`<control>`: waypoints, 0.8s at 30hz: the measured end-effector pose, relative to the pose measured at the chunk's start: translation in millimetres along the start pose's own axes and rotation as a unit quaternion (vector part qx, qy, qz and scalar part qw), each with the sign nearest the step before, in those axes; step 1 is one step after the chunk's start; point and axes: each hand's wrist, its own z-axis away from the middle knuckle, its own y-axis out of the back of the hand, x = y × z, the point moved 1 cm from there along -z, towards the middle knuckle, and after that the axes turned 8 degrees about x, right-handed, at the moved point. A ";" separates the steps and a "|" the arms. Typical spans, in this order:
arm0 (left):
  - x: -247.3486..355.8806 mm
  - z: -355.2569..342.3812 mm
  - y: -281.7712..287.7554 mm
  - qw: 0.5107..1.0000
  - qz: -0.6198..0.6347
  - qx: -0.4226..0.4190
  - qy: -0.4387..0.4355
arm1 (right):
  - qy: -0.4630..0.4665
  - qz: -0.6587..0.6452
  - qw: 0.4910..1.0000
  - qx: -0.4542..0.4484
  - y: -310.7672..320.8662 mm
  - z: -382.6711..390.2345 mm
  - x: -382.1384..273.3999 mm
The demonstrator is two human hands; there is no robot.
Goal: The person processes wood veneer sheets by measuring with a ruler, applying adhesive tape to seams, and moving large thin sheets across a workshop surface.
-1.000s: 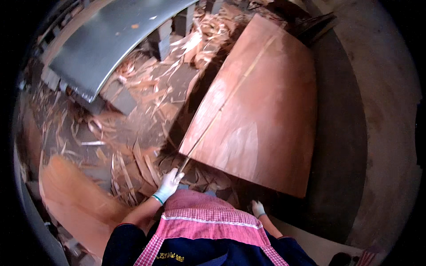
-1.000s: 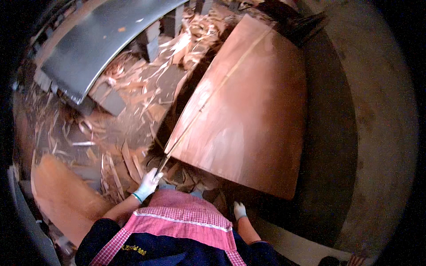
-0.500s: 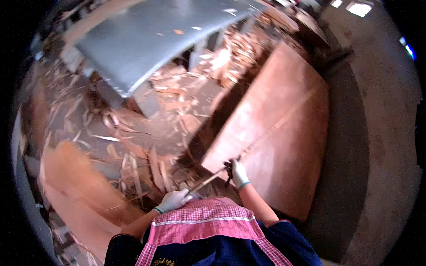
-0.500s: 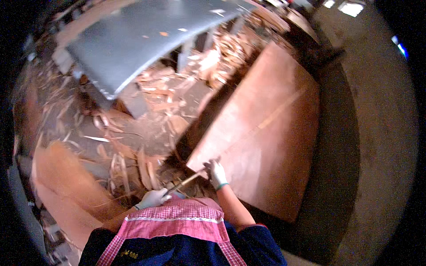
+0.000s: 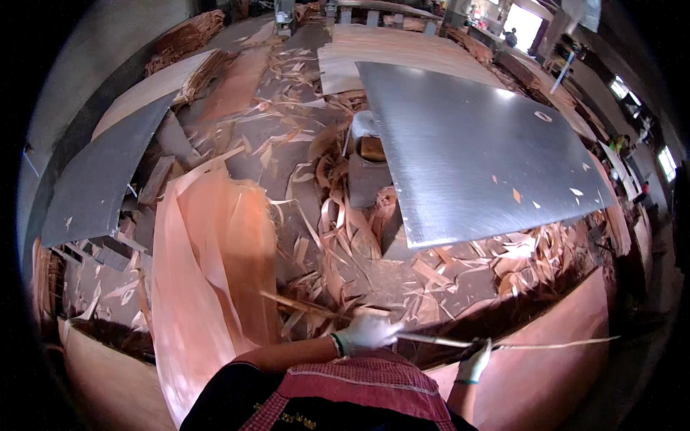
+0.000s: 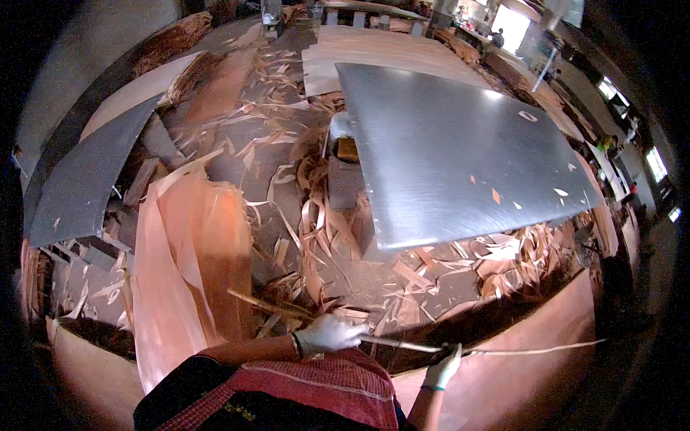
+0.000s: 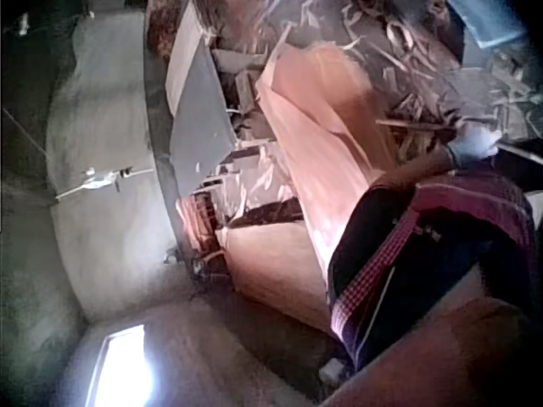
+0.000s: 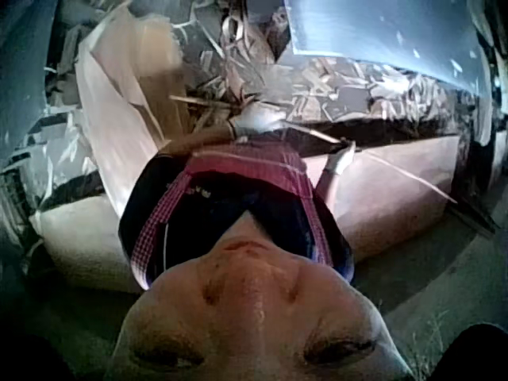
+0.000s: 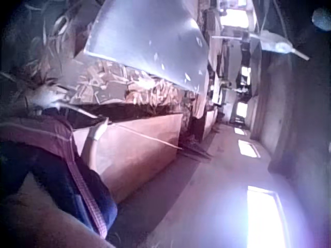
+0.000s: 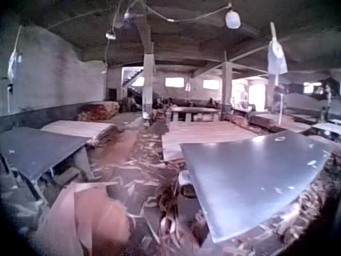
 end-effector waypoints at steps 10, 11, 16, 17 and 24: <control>-228.9 -17.3 220.6 0.898 -0.220 0.093 0.369 | 0.085 -0.011 0.978 -0.189 -409.6 -11.6 -51.6; -240.8 -24.7 245.4 0.884 -0.144 0.149 0.419 | 0.070 -0.005 0.980 -0.184 -452.8 1.5 -46.1; -352.0 2.2 302.3 0.802 -0.308 0.205 0.468 | 0.020 0.025 0.942 -0.333 -628.9 22.7 18.7; -380.1 5.8 319.5 0.796 -0.307 0.204 0.480 | 0.040 0.047 0.931 -0.359 -666.5 38.6 25.3; -593.2 -45.2 415.4 0.804 -0.279 0.180 0.493 | 0.186 0.174 0.906 -0.339 -880.2 17.6 91.1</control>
